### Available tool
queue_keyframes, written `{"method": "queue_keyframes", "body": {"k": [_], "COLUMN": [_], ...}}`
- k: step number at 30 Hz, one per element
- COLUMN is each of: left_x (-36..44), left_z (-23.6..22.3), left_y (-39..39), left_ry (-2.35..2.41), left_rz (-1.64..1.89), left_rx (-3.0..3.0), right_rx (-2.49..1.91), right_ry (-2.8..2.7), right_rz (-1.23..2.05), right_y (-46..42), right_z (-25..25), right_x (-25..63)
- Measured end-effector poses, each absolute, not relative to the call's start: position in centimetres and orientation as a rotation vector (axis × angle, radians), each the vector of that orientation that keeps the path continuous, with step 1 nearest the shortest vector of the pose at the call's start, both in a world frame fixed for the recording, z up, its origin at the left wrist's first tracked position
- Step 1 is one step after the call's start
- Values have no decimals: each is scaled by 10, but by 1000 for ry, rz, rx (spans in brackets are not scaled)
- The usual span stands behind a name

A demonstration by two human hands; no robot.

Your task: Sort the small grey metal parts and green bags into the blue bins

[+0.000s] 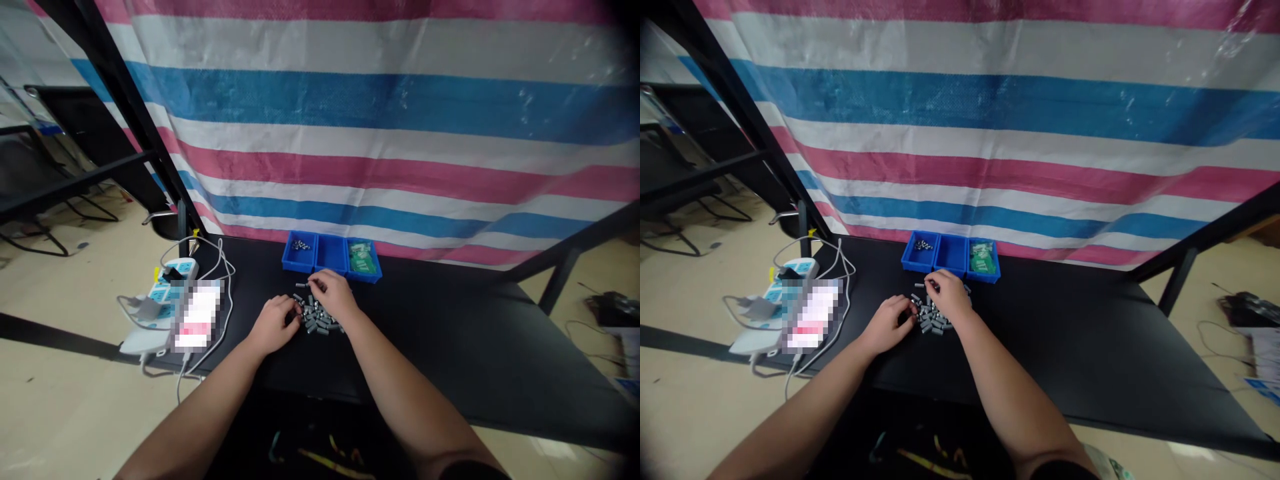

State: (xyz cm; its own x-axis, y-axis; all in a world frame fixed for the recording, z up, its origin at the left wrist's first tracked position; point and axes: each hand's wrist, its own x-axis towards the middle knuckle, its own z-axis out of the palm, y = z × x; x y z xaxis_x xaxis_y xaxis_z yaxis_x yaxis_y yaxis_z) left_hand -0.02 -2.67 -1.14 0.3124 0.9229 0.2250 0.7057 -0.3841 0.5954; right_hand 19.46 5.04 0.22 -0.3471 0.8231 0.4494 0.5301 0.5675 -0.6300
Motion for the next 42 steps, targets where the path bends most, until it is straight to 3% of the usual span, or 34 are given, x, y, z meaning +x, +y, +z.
{"method": "queue_keyframes", "body": {"k": [3, 9, 14, 30, 42], "left_x": [0, 0, -1, -1, -2], "left_z": [-12, -13, -14, -11, -12], "left_y": [-27, -26, -26, -26, -25], "left_ry": [1454, 1440, 1447, 1437, 1398], "left_rz": [765, 780, 779, 789, 886], "left_rx": [2197, 2195, 2200, 2197, 2128], "right_rx": [-1066, -1069, -902, -1228, -1083], "right_ry": [-1855, -2045, -1645, -2363, -2467], "right_rz": [615, 830, 948, 419, 548], "right_y": [53, 58, 60, 47, 41], "right_z": [0, -9, -5, 8, 10], "right_x": [207, 216, 195, 232, 219]}}
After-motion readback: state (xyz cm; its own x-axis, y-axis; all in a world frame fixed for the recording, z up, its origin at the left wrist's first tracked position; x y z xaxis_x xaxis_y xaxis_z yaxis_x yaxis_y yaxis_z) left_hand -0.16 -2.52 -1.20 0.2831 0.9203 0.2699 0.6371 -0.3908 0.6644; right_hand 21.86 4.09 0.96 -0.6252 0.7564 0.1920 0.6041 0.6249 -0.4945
